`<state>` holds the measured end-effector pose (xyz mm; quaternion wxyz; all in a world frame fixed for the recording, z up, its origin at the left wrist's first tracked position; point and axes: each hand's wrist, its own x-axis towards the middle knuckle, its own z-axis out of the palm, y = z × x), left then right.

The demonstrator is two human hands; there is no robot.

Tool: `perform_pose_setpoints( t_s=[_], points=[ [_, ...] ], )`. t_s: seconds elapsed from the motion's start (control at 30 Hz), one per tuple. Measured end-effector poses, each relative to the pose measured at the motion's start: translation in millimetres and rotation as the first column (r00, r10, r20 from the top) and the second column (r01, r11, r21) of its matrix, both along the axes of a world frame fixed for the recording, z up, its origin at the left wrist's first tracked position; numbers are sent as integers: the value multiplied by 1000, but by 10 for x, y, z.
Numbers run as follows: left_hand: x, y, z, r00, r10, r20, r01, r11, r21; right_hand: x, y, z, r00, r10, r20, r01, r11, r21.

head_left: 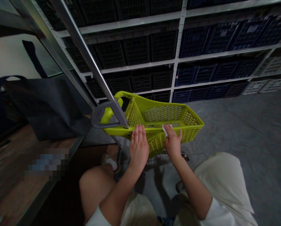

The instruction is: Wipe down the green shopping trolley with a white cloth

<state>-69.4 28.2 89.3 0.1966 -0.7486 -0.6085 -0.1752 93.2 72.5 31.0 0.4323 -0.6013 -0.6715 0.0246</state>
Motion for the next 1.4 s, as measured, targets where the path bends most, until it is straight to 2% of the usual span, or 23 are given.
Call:
perform_pose_setpoints(
  t_s=[0.13, 0.2, 0.27, 0.33, 0.43, 0.53, 0.6, 0.63, 0.77, 0.83, 0.9, 0.97, 1.1, 1.17, 1.23, 1.27, 1.33, 1.4],
  points=[
    [-17, 20, -50, 1000, 0, -2, 1, 999, 35, -579, -108, 348, 953, 289, 92, -290, 957, -5],
    [-29, 25, -54, 1000, -2, 2, 2, 999, 38, -624, -122, 385, 937, 330, 113, -333, 943, 8],
    [-34, 22, -38, 1000, -2, 12, 2, 1000, 26, -473, -101, 304, 935, 330, 130, -335, 942, 19],
    [-30, 13, -10, 1000, -3, 21, 3, 1000, 12, -189, -58, 147, 946, 293, 141, -298, 954, 22],
    [-14, -3, 27, 1000, -3, 16, 3, 1000, -2, 253, 4, -88, 985, 131, 115, -135, 990, 26],
    [8, -8, 32, 1000, 9, -6, -9, 1000, -12, 391, 16, -154, 997, -41, 58, 40, 999, 26],
    [18, -2, 10, 1000, 13, -11, -13, 1000, -7, 226, -14, -66, 998, -66, 23, 65, 998, 18],
    [20, 4, -8, 1000, 11, -7, -11, 1000, -2, 80, -40, 9, 999, -32, 17, 32, 999, 16],
    [7, 34, -78, 1000, 14, 6, -14, 1000, 22, -550, -148, 327, 973, 226, 54, -228, 974, 21],
    [-1, 37, -78, 999, 33, -8, -33, 999, 16, -661, -166, 379, 953, 292, 79, -294, 955, 25],
    [-4, 28, -50, 999, 41, -26, -41, 999, -7, -556, -146, 319, 947, 302, 109, -306, 952, 26],
    [-2, 13, -13, 999, 40, -30, -40, 999, -24, -287, -100, 169, 953, 267, 147, -273, 962, 24],
    [1, -2, 24, 1000, 20, 0, -20, 1000, -22, 307, -2, -163, 981, 83, 177, -91, 995, 36],
    [3, -2, 21, 1000, 8, 12, -8, 1000, -15, 410, 19, -220, 989, -26, 143, 19, 999, 50],
    [8, -1, 12, 1000, 2, 14, -1, 1000, -12, 308, 12, -161, 992, -90, 90, 86, 995, 45],
    [9, 0, 6, 1000, 1, 13, -1, 1000, -11, 187, -3, -93, 994, -79, 69, 77, 996, 36],
    [8, 3, -10, 1000, 3, 7, -3, 1000, -10, -130, -49, 89, 998, 41, 54, -42, 999, 16],
    [3, 10, -30, 1000, 6, -8, -6, 1000, -9, -438, -99, 267, 977, 202, 62, -203, 979, 7]
  ],
)
